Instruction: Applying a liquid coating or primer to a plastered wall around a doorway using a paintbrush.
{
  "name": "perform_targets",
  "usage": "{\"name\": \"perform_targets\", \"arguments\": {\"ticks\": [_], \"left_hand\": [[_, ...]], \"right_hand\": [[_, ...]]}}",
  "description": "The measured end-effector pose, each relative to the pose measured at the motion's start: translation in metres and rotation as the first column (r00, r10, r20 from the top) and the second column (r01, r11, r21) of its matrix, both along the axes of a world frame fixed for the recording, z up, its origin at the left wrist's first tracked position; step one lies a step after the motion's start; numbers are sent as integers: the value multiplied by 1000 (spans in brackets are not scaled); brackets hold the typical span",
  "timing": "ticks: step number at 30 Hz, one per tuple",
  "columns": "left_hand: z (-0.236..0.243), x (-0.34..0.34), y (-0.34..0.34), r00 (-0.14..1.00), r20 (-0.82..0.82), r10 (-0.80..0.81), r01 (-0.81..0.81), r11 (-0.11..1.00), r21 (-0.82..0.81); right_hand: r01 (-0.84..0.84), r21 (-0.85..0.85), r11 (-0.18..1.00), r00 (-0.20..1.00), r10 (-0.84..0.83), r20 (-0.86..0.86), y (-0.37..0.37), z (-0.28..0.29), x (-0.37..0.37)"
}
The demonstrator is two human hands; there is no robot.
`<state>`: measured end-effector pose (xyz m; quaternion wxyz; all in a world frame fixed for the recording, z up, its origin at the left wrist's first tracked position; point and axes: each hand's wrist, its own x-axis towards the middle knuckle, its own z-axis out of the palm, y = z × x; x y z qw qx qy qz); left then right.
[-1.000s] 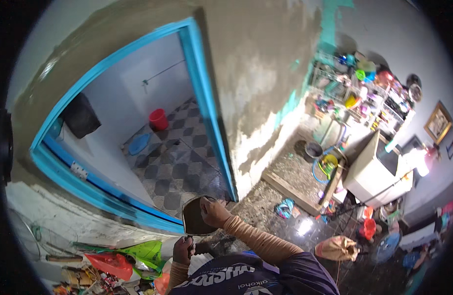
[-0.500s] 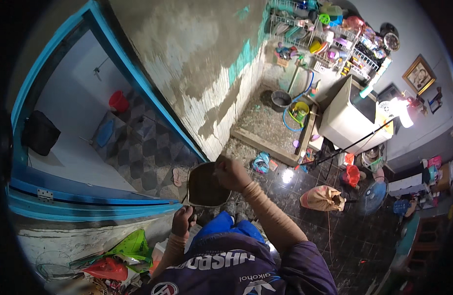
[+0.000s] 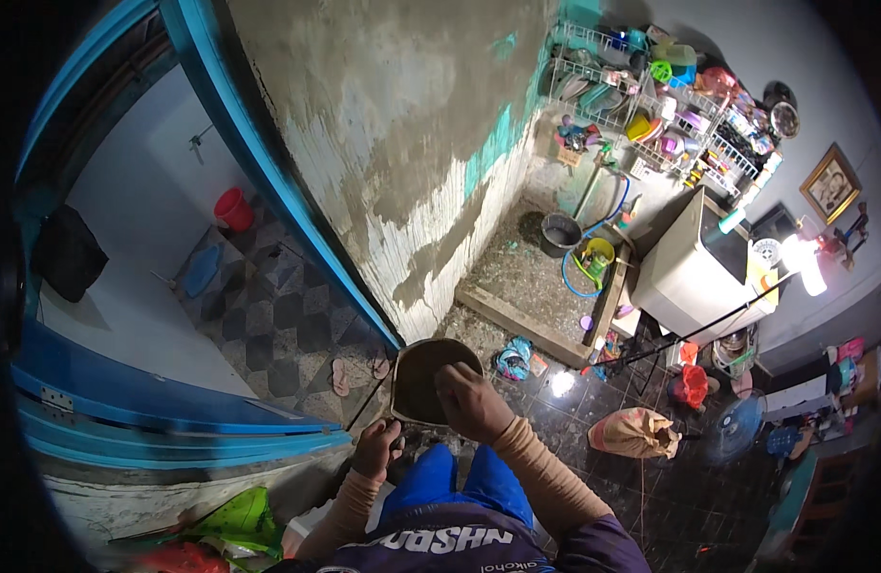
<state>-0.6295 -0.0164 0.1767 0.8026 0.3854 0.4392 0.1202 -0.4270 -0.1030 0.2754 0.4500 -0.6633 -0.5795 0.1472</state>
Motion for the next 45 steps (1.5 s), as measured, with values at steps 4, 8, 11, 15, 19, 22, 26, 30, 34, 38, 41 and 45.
{"name": "perform_targets", "arguments": {"ticks": [4, 8, 11, 15, 19, 22, 26, 30, 34, 38, 41, 45], "left_hand": [[-40, 10, 15, 983, 89, -158, 121, 939, 322], [-77, 24, 21, 992, 5, 124, -123, 992, -19], [-116, 35, 26, 998, -1, 65, -64, 990, 126], [-200, 56, 21, 991, -16, 133, -114, 901, 419], [-226, 92, 8, 967, 182, 178, -236, 895, 379], [-271, 106, -7, 963, 151, 223, -265, 884, 384], [-259, 129, -32, 959, 56, 279, -284, 919, 273], [-251, 154, -35, 947, 113, 302, -321, 915, 244], [-246, 168, -21, 916, 61, 396, -400, 898, 186], [-253, 177, 15, 932, 120, 343, -362, 909, 209], [-252, 192, 42, 889, 166, 426, -456, 854, 252], [-244, 202, 64, 900, 131, 416, -432, 810, 396]], "right_hand": [[-145, -37, 989, 984, 148, 95, 19, -49, 9], [-288, -37, 957, 950, 290, 117, 41, -80, 33], [-393, -38, 919, 909, 394, 136, 51, -133, 55], [-379, 92, 921, 924, 372, 87, 56, -200, 83], [-307, 212, 928, 951, 304, 46, 31, -270, 106], [-267, 331, 905, 963, 264, 55, 4, -291, 121], [-389, 296, 872, 910, 415, -27, -11, -296, 160], [-451, 231, 862, 885, 466, -12, 6, -285, 197], [-541, 262, 799, 838, 539, 86, 32, -286, 226], [-546, 411, 730, 803, 596, 8, 72, -282, 258], [-462, 406, 788, 818, 556, -148, 114, -272, 284], [-573, 643, 508, 745, 650, 150, 191, -193, 302]]}}
